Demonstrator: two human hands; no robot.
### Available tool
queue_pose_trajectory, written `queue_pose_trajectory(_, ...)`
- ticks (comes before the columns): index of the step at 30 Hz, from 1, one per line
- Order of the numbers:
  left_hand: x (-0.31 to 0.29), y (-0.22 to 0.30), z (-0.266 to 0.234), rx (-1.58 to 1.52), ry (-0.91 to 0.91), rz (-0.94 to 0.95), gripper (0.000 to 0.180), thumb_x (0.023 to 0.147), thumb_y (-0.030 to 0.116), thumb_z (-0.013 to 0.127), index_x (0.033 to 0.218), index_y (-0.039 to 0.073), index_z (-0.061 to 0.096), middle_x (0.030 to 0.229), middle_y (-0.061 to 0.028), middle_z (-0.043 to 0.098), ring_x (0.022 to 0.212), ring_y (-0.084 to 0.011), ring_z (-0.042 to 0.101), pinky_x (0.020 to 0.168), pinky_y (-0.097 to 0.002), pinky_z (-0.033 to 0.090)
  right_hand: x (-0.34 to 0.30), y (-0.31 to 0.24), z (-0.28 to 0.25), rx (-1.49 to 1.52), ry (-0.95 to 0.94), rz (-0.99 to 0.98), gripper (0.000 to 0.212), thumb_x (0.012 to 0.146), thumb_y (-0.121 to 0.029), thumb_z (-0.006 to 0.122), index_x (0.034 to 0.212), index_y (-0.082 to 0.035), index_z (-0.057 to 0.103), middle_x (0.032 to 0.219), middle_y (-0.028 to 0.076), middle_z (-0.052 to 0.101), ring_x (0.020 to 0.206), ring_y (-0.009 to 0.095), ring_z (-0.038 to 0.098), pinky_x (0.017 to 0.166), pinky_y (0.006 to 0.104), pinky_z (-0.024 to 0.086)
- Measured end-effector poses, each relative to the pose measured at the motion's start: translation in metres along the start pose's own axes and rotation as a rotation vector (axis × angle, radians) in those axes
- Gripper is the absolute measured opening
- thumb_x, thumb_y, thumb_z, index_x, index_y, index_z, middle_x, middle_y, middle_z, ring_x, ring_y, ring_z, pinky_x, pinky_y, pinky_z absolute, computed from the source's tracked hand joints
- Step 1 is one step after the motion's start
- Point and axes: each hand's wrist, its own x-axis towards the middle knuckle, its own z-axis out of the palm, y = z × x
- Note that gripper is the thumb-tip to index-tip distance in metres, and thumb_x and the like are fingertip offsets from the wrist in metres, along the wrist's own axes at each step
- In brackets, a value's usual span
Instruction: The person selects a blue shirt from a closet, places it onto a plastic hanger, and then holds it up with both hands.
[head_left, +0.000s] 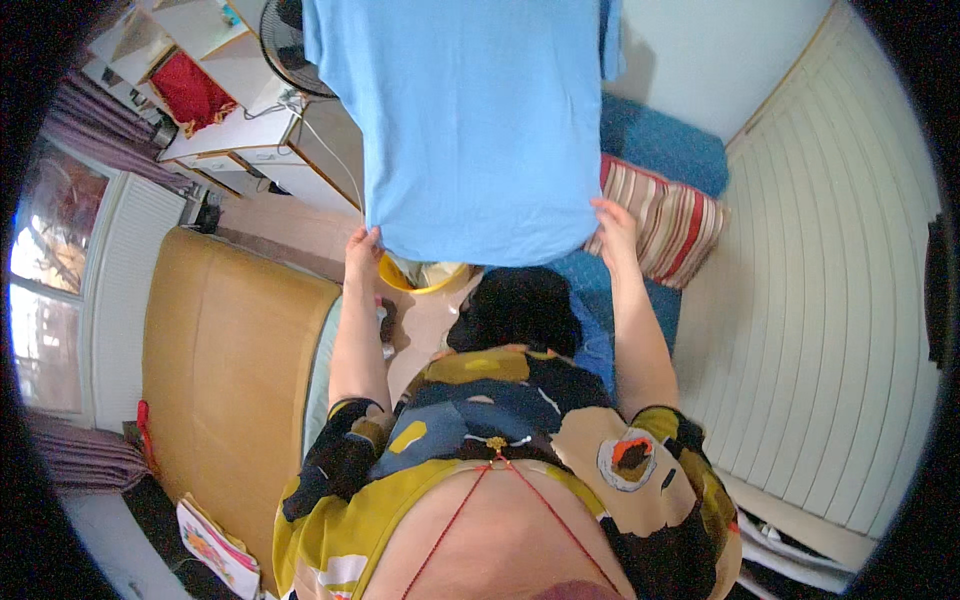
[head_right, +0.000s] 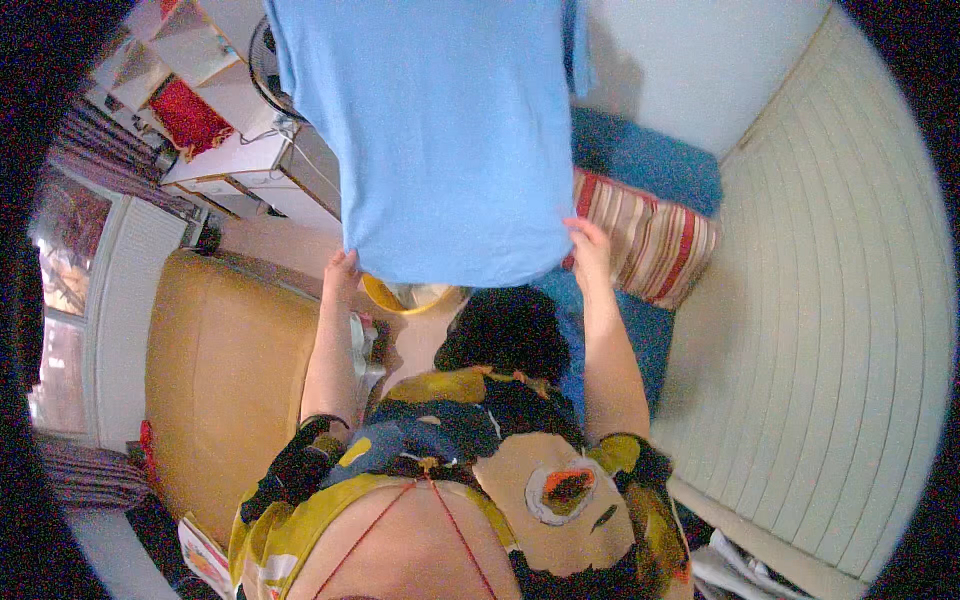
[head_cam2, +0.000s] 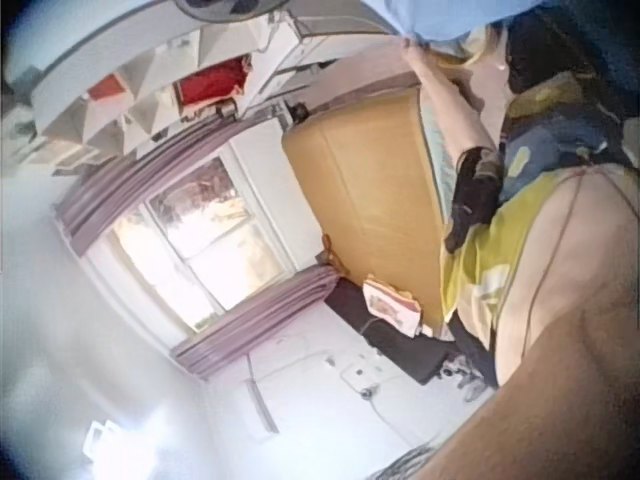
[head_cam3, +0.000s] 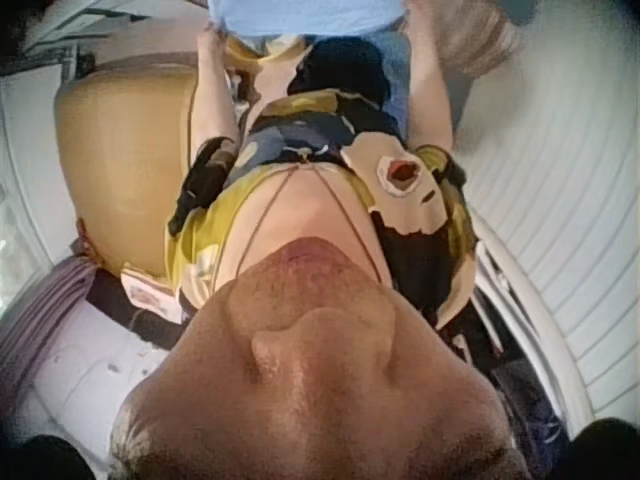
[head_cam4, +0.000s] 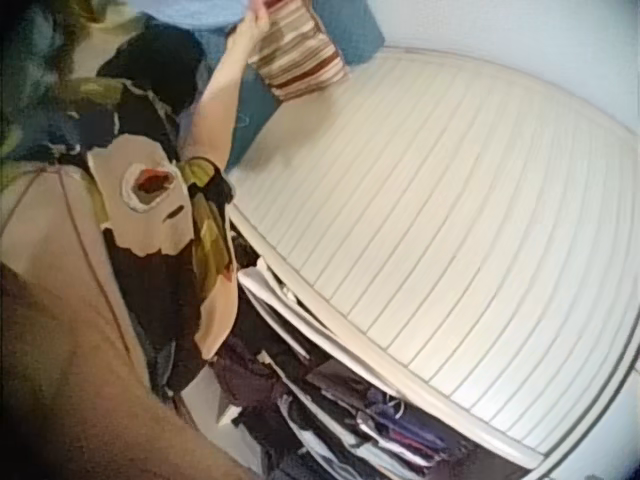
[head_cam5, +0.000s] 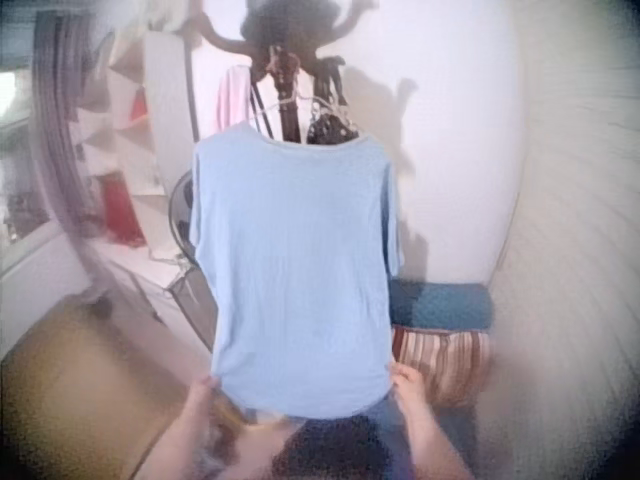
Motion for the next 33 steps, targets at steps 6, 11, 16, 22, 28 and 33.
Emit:
queue_pose_trajectory(6, -0.025, 0.002, 0.014, 0.322, 0.073, -0.002, 0.016, 0.078, 0.005, 0.058, 0.094, 0.005, 0.064, 0.077, 0.0045, 0.059, 0.069, -0.0074, 0.05, 0.061, -0.022, 0.037, -0.01, 0.008, -0.018, -0.114, 0.025, 0.125, 0.033, 0.076, 0.002, 0.051, 0.108, -0.004, 0.055, 0.075, 0.002, 0.056, 0.051, 0.009, 0.045, 0.042, 0.0248, 0.042)
queue_pose_trajectory(11, -0.034, 0.029, 0.034, 0.674, -0.003, 0.057, 0.019, 0.072, -0.003, 0.059, 0.089, 0.003, 0.065, 0.081, 0.0006, 0.062, 0.068, -0.0078, 0.054, 0.064, -0.023, 0.044, -0.007, 0.0, -0.015, -0.04, -0.089, 0.296, 0.024, 0.081, -0.006, 0.055, 0.105, -0.005, 0.056, 0.081, 0.002, 0.059, 0.062, 0.01, 0.051, 0.049, 0.0238, 0.04)
queue_pose_trajectory(16, -0.03, 0.031, 0.034, 0.373, -0.081, 0.041, 0.025, 0.071, -0.001, 0.06, 0.096, 0.004, 0.063, 0.08, 0.001, 0.061, 0.066, -0.0082, 0.054, 0.062, -0.0211, 0.043, 0.002, 0.011, -0.018, 0.0, -0.214, 0.404, 0.013, 0.084, -0.009, 0.058, 0.095, -0.002, 0.059, 0.084, 0.003, 0.059, 0.066, 0.01, 0.053, 0.053, 0.0234, 0.042)
queue_pose_trajectory(22, -0.039, 0.039, 0.045, 0.466, -0.17, 0.109, 0.015, 0.079, 0.012, 0.063, 0.091, 0.004, 0.061, 0.079, -0.0001, 0.058, 0.07, -0.0091, 0.051, 0.063, -0.0249, 0.041, 0.012, 0.029, -0.043, -0.436, -0.38, 0.394, 0.013, 0.082, -0.014, 0.061, 0.088, -0.002, 0.058, 0.078, 0.0, 0.057, 0.056, 0.01, 0.049, 0.048, 0.0227, 0.039)
queue_pose_trajectory(28, -0.027, 0.022, 0.027, 0.329, 0.035, 0.027, 0.029, 0.083, 0.024, 0.063, 0.099, 0.0, 0.06, 0.089, -0.0029, 0.06, 0.077, -0.0122, 0.053, 0.069, -0.0251, 0.043, 0.001, 0.011, -0.028, -0.193, -0.205, 0.466, 0.02, 0.086, -0.019, 0.055, 0.097, -0.002, 0.053, 0.076, 0.004, 0.056, 0.057, 0.015, 0.055, 0.046, 0.0258, 0.044)
queue_pose_trajectory(33, -0.023, 0.028, 0.029, 0.179, -0.001, 0.063, 0.029, 0.085, 0.025, 0.06, 0.099, 0.0, 0.058, 0.085, -0.0031, 0.059, 0.074, -0.0118, 0.054, 0.066, -0.0252, 0.045, -0.001, 0.012, -0.024, 0.2, -0.123, 0.234, 0.029, 0.09, -0.025, 0.048, 0.105, -0.001, 0.053, 0.091, 0.013, 0.06, 0.069, 0.024, 0.063, 0.052, 0.0319, 0.051)
